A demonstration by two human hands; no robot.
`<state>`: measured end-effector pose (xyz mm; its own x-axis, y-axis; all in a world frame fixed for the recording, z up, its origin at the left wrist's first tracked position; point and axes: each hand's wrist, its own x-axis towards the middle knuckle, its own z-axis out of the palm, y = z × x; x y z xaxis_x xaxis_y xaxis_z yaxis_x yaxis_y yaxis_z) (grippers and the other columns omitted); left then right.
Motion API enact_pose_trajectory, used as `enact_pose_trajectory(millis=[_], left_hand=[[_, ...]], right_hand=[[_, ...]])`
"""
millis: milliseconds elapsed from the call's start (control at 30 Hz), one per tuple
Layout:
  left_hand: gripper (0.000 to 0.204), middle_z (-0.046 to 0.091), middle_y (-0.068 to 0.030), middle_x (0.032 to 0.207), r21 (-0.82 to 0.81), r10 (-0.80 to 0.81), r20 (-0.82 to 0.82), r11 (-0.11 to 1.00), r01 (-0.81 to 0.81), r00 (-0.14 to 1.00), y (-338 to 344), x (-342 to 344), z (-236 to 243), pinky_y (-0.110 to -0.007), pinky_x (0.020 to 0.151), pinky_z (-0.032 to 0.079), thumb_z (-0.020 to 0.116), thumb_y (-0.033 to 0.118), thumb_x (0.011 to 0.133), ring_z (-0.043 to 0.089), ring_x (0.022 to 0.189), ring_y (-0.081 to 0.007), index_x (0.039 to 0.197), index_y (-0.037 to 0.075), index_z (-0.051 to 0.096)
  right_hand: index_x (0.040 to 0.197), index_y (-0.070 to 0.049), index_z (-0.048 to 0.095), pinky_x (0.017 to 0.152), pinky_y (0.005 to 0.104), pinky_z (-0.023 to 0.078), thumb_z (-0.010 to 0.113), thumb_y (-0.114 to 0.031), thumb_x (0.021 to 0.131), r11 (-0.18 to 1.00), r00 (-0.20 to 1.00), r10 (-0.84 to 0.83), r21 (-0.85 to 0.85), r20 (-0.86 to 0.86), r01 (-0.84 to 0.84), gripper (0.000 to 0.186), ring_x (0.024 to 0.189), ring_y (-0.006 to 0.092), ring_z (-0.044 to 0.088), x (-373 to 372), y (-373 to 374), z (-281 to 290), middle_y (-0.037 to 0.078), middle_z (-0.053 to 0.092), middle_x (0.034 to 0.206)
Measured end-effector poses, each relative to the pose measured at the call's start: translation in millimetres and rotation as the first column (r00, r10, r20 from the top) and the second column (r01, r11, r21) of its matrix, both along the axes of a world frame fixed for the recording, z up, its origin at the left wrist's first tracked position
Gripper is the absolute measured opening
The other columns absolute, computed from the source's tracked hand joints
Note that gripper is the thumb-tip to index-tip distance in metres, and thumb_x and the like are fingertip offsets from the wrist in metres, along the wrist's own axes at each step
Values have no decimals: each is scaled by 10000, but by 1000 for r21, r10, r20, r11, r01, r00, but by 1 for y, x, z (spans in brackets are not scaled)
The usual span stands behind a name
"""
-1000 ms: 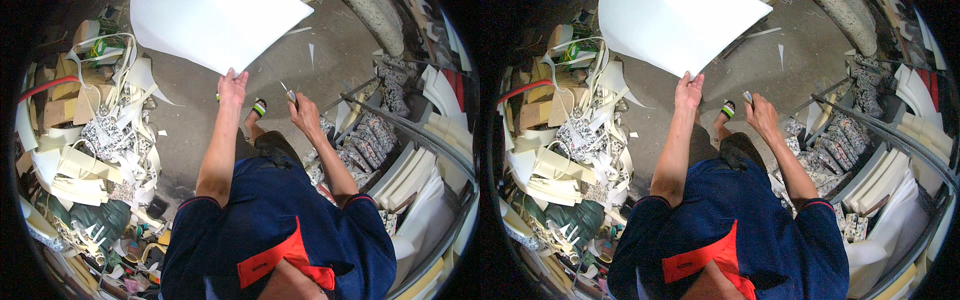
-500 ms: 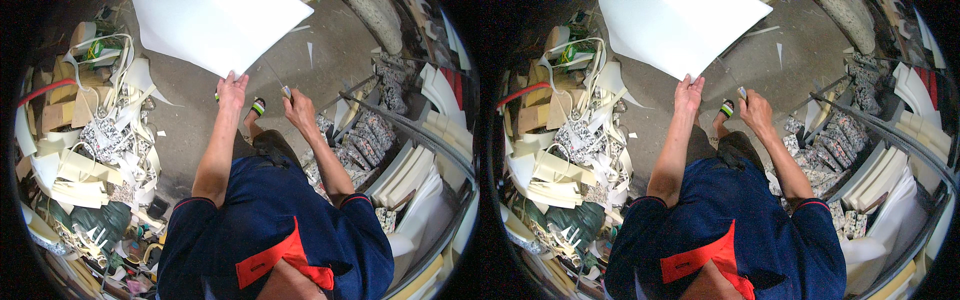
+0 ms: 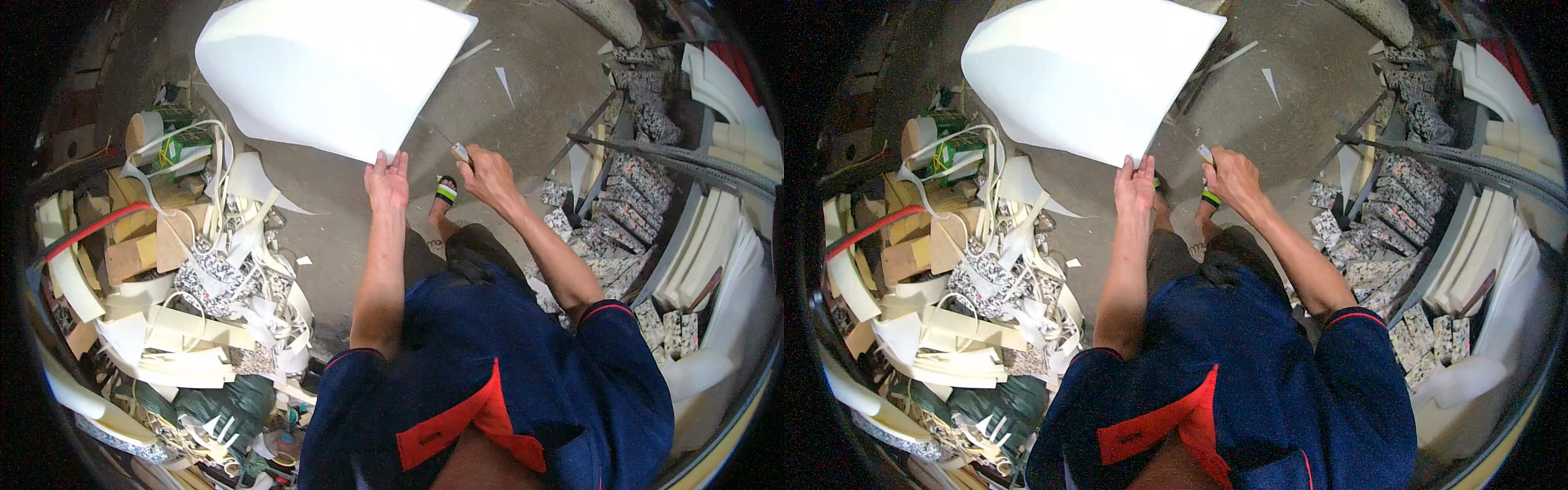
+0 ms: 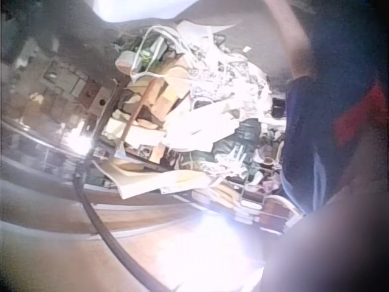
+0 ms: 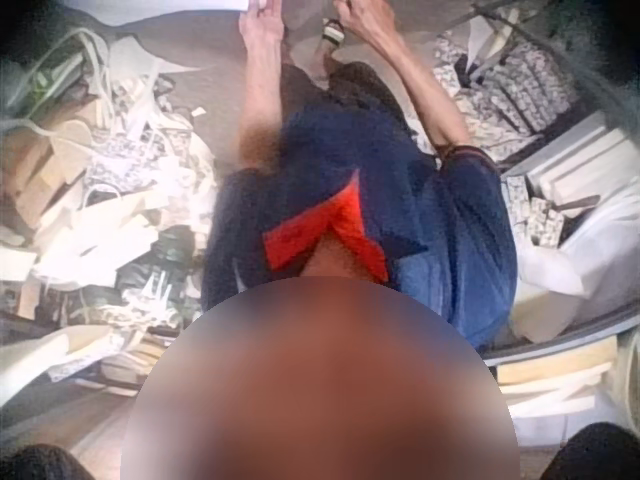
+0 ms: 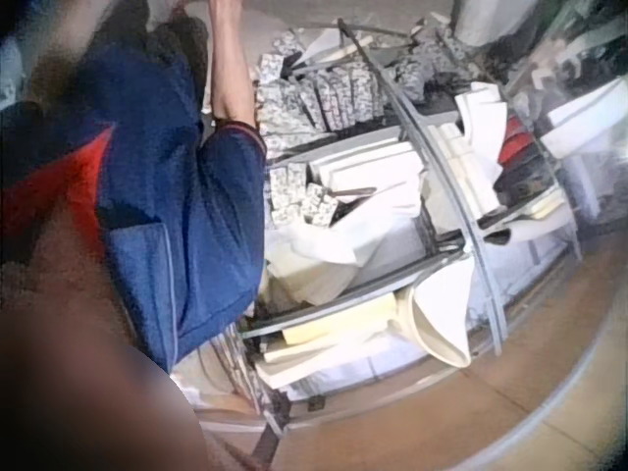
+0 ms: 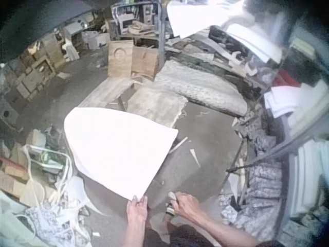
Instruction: The person uses a knife to trim and shape a white curved wooden piece, then sprays it with a spray gun. The person places a white sheet over the piece and smooths it by hand.
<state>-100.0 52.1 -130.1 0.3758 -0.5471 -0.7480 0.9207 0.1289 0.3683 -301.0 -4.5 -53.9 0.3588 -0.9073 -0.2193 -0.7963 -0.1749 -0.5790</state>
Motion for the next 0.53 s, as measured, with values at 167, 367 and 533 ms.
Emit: enact_pose_trajectory(millis=[167, 367, 533], left_hand=[[391, 532, -151, 1230, -12, -20, 7, 1000, 20, 1000, -1, 5, -6, -480, 965, 548, 573, 76, 993, 588, 1061, -296, 1341, 39, 400], [322, 557, -137, 1208, 20, -17, 24, 1000, 16, 1000, -1, 1, -4, -484, 980, 546, 598, 63, 977, 604, 1055, -296, 1265, 25, 460], [333, 555, -137, 1212, 38, 2, 14, 999, -3, 1000, -1, 2, -6, -501, 984, 537, 599, 66, 978, 600, 1073, -291, 1280, 50, 461]], right_hand=[[906, 9, 605, 684, 556, 519, 635, -229, 858, 1000, 999, 19, -1, -29, -19, 245, 777, 463, 661, -3, 2, 7, 259, 666, 825], [902, 14, 613, 675, 559, 517, 621, -213, 852, 1000, 999, 29, 10, -37, -29, 233, 779, 463, 662, 4, -4, 9, 266, 668, 830], [964, -17, 624, 686, 523, 511, 646, -218, 862, 999, 998, 44, 9, -44, -44, 228, 792, 447, 662, 5, -6, 6, 254, 669, 847]])
